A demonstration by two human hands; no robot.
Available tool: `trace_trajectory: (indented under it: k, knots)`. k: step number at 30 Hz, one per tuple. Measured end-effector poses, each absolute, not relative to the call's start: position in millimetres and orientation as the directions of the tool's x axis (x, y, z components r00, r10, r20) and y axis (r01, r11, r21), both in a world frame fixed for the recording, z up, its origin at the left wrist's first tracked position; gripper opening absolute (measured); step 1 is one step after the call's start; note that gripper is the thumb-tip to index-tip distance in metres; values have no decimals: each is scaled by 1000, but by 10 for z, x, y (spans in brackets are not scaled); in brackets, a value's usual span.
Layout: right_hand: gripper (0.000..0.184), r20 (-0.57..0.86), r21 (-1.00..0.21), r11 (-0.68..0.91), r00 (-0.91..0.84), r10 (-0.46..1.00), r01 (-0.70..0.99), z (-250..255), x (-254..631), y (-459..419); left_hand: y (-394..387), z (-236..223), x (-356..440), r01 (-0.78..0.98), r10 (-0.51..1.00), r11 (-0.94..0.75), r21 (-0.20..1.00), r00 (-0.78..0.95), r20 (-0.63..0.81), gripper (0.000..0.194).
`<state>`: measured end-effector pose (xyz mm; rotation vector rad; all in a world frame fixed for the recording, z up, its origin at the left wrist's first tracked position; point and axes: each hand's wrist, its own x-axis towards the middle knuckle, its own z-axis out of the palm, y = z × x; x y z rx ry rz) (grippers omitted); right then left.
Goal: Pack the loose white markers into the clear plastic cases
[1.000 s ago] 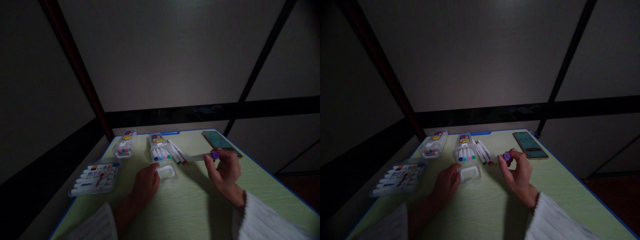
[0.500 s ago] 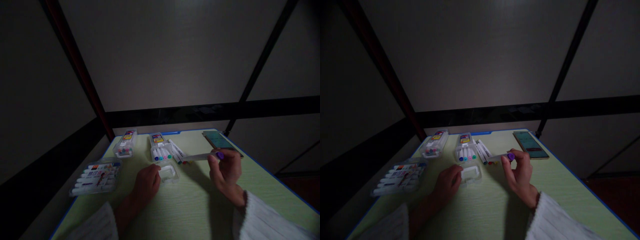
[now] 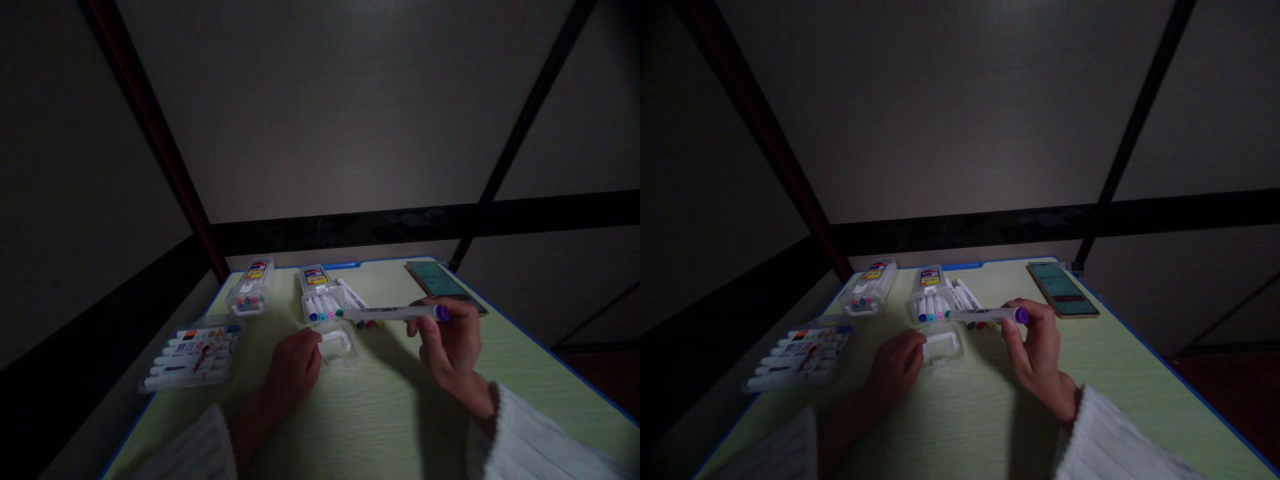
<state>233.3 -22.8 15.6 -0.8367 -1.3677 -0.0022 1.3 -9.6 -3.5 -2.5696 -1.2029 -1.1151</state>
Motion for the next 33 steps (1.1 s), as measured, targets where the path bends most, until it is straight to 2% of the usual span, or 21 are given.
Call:
trace_trajectory:
  k: [12,16,19,23,33]
  knots:
    - [21,864,-469,719,97,495,513,116,2327,-240,-108,-9,29,690,636,-689,220,432,640,19]
    - [22,893,-370,713,17,449,596,171,2302,-268,-104,-22,25,680,626,-699,223,430,650,19]
    - [19,920,-242,680,-59,387,692,230,2265,-292,-101,-27,21,683,632,-694,226,429,646,19]
    - [19,922,-133,671,-158,354,730,280,2228,-303,-101,-23,21,690,633,-691,215,434,641,20]
    - [16,890,-113,667,-223,397,737,248,2237,-264,-109,-11,35,686,635,-693,221,438,636,20]
